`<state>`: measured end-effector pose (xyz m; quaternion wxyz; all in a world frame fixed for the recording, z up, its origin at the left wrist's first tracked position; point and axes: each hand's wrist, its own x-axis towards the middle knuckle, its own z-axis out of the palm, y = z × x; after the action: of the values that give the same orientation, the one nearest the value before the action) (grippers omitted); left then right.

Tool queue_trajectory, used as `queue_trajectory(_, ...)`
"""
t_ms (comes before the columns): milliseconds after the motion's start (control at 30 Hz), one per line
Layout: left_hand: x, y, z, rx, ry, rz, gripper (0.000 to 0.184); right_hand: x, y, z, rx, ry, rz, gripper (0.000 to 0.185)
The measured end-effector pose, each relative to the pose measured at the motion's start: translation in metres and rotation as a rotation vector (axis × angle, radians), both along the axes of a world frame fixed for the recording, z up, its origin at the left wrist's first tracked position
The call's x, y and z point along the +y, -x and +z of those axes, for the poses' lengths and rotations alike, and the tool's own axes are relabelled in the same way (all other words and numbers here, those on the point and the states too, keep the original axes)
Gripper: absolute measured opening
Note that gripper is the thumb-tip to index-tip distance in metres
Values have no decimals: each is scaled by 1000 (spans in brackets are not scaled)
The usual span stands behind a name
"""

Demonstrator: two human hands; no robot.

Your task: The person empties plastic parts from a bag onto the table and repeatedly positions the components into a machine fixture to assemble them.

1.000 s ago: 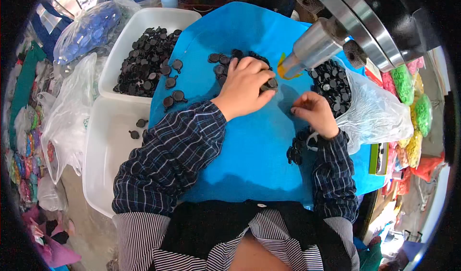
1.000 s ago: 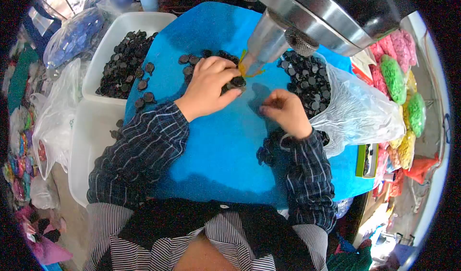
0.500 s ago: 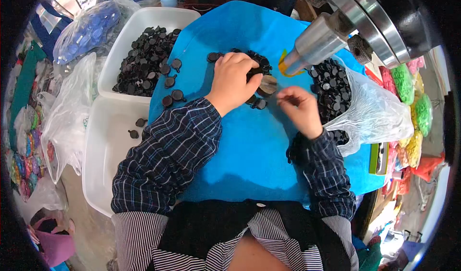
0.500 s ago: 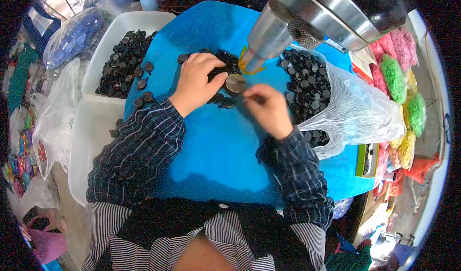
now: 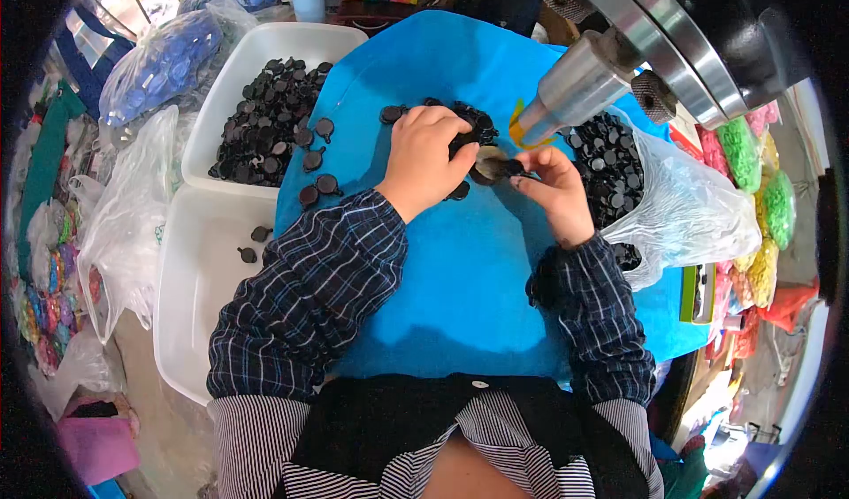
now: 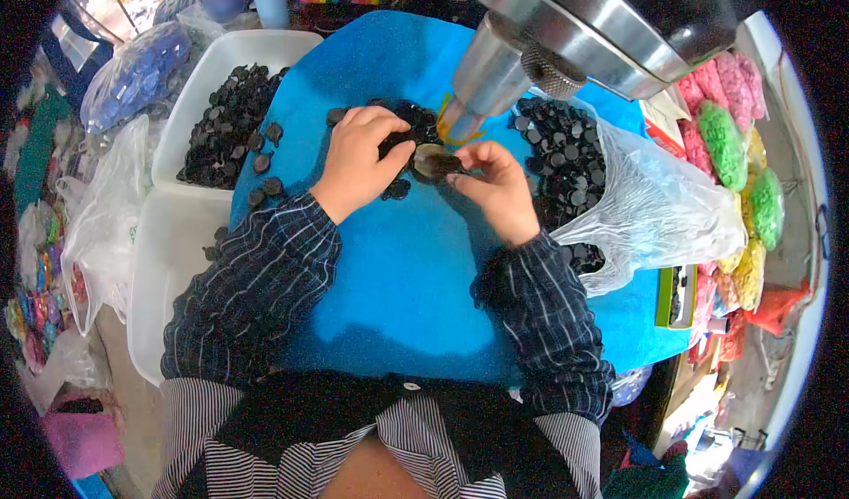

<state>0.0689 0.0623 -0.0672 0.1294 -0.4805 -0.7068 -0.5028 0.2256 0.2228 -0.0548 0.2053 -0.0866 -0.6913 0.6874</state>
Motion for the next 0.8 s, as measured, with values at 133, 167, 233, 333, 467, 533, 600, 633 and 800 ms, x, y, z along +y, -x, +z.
queue_trajectory(133, 0, -1, 1, -16, 18, 2, 19, -12, 14, 2, -31, -73, -64, 29)
queue_trajectory(167, 0, 0, 0, -20, 20, 0, 19, -14, 16, 4, -75, -90, -86, 28)
queue_trajectory(233, 0, 0, -1, -25, 22, -4, 19, -14, 14, 5, -121, -108, -111, 27)
queue_trajectory(333, 0, -1, -2, -41, 9, 14, 19, -2, 1, 4, -111, -235, -152, 24)
queue_trajectory(467, -4, 10, 3, -45, 57, -3, 29, -41, -36, 55, -79, -98, 11, 22)
queue_trajectory(533, -8, 17, 13, 29, 73, -50, 39, -91, -58, 97, 98, 121, 266, 17)
queue_trajectory(600, -5, 21, 23, 123, 77, -115, 49, -124, -61, 126, 483, 221, 587, 15)
queue_trajectory(633, -4, 24, 27, 193, 200, -175, 56, -138, -67, 136, 567, 301, 643, 15)
queue_trajectory(800, 13, 25, 39, 468, 642, -349, 75, -194, -96, 163, 768, 687, 706, 14)
